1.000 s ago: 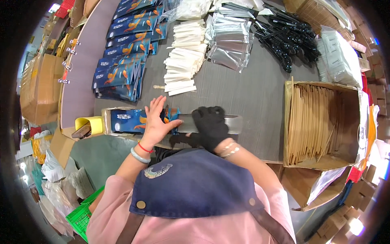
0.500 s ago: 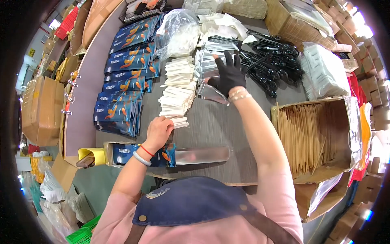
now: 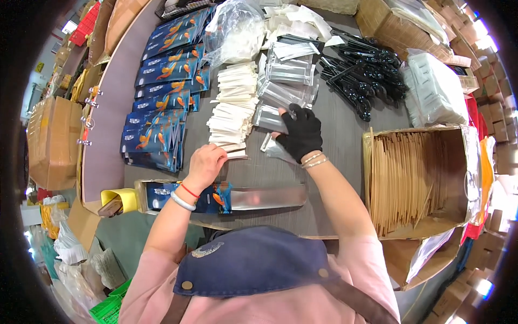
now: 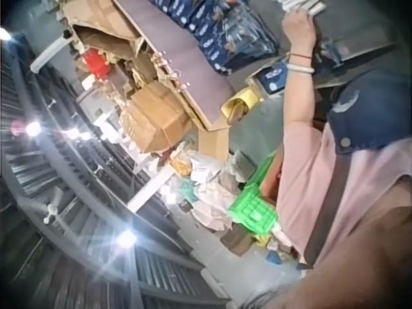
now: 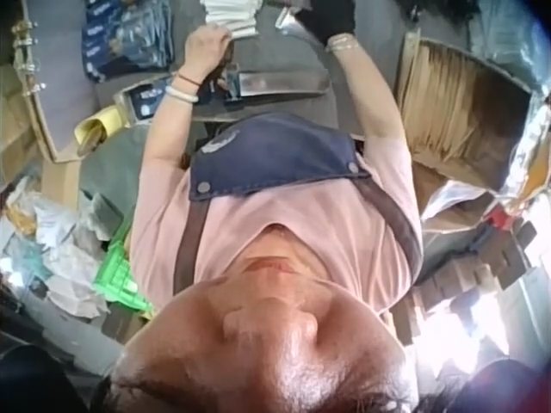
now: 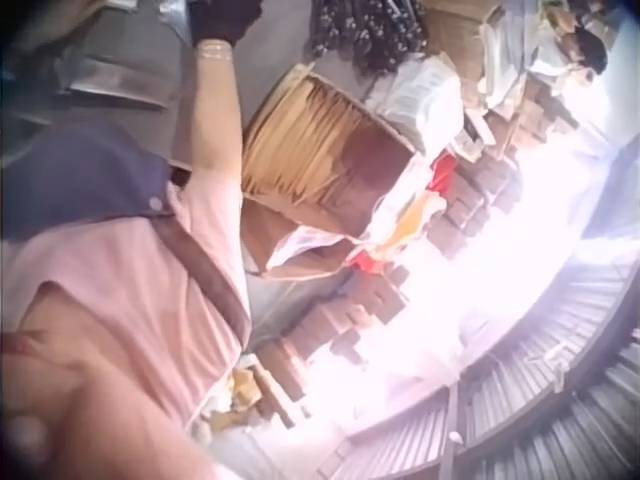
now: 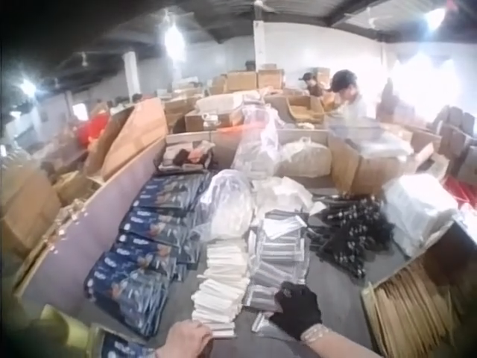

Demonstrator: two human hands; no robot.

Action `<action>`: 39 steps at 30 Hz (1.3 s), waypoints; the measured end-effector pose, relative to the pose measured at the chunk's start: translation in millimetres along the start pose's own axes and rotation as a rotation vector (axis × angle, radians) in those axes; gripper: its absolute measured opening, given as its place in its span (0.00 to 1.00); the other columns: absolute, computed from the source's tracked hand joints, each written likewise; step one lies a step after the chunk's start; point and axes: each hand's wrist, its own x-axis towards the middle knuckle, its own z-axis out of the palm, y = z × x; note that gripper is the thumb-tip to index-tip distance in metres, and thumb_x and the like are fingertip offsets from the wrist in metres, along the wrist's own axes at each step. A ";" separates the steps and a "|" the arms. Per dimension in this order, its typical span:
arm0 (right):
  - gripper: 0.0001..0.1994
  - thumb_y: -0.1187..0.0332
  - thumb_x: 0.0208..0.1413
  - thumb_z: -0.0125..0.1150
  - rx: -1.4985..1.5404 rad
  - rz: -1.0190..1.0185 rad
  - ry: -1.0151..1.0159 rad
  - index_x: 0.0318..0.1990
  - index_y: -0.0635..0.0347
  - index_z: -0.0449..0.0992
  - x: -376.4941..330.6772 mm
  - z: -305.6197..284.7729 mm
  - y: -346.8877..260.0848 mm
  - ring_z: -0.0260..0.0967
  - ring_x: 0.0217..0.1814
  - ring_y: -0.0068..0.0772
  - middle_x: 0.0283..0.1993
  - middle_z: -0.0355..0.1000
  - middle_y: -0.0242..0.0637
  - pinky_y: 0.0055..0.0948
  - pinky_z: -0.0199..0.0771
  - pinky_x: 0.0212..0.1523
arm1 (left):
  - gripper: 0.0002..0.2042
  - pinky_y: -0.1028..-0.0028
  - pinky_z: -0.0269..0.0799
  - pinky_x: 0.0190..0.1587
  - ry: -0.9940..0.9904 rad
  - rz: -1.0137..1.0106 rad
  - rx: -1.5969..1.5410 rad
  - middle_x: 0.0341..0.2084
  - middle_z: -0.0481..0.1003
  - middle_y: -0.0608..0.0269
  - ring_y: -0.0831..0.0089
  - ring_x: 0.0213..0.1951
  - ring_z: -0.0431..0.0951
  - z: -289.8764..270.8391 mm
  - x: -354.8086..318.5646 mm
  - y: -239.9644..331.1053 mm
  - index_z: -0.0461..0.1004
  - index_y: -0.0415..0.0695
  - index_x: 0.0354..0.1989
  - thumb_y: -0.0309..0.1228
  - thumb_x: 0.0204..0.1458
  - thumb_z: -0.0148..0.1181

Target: Packaging wooden sticks into plastic sleeves at a factory workbench.

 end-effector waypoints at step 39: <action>0.11 0.64 0.59 0.52 -0.436 1.111 -0.065 0.44 0.60 0.72 -232.0 -175.0 118.1 0.70 0.52 0.57 0.47 0.73 0.53 0.50 0.71 0.51 | 0.08 0.76 0.71 0.27 -0.328 -0.062 -0.637 0.22 0.79 0.57 0.72 0.22 0.77 1.6 33.5 109.9 0.79 0.39 0.31 0.26 0.45 0.71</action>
